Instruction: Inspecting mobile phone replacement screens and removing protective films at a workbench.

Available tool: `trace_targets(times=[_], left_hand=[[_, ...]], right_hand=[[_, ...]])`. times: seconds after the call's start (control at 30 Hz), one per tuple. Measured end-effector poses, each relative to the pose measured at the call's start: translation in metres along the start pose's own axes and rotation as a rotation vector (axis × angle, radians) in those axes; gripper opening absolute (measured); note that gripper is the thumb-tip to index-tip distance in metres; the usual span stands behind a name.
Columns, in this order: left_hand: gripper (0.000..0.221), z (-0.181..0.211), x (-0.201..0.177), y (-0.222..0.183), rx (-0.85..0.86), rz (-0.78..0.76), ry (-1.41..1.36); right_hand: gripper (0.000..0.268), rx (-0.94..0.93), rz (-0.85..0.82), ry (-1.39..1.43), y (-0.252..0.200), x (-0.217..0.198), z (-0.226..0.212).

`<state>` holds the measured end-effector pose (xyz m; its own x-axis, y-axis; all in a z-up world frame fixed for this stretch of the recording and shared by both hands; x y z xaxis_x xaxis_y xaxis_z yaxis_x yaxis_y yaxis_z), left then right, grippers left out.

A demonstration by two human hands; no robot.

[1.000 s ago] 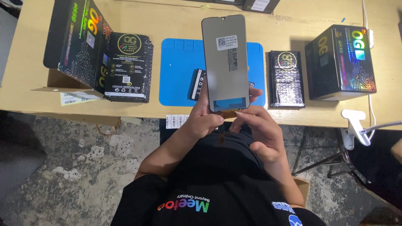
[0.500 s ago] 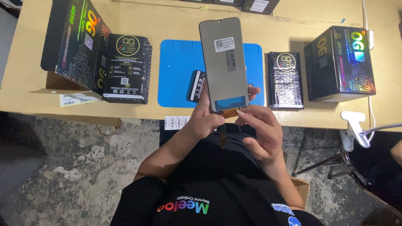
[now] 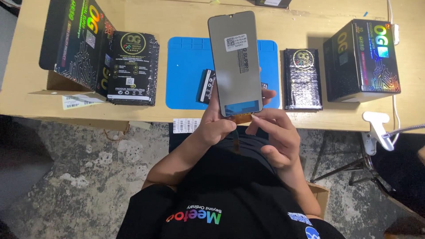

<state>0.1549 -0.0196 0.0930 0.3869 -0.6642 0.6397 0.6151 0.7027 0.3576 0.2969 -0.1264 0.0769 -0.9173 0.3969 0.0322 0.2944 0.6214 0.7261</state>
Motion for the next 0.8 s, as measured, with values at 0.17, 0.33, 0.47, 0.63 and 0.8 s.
trace_targets(times=[0.17,0.33,0.47,0.63,0.8], left_hand=[[0.113,0.000,0.000,-0.002,0.002,-0.004,-0.035],[0.115,-0.004,0.002,-0.003,-0.003,-0.012,-0.080],[0.115,-0.009,0.006,-0.004,0.026,0.008,-0.121],[0.120,-0.031,-0.028,-0.010,0.003,-0.062,-0.158],[0.111,-0.030,-0.023,-0.004,-0.002,-0.087,-0.157]], right_hand=[[0.057,0.014,0.017,0.008,-0.007,-0.004,0.005],[0.057,0.016,0.010,0.016,-0.004,-0.002,0.002],[0.059,0.087,-0.029,0.068,-0.002,0.003,0.000],[0.059,0.144,-0.065,0.150,-0.004,0.006,0.002],[0.061,0.224,-0.116,0.182,-0.008,0.004,0.004]])
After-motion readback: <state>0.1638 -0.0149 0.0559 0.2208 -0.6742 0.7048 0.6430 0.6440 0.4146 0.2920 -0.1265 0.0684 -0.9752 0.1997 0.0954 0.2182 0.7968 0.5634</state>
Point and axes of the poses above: each hand's wrist, its own y-axis towards the middle knuckle, its own x-axis out of the palm, z = x × y, the point moved 1 cm from there along y, towards the middle knuckle, and after that the axes turned 12 degrees about z, right-handed, at the moved point
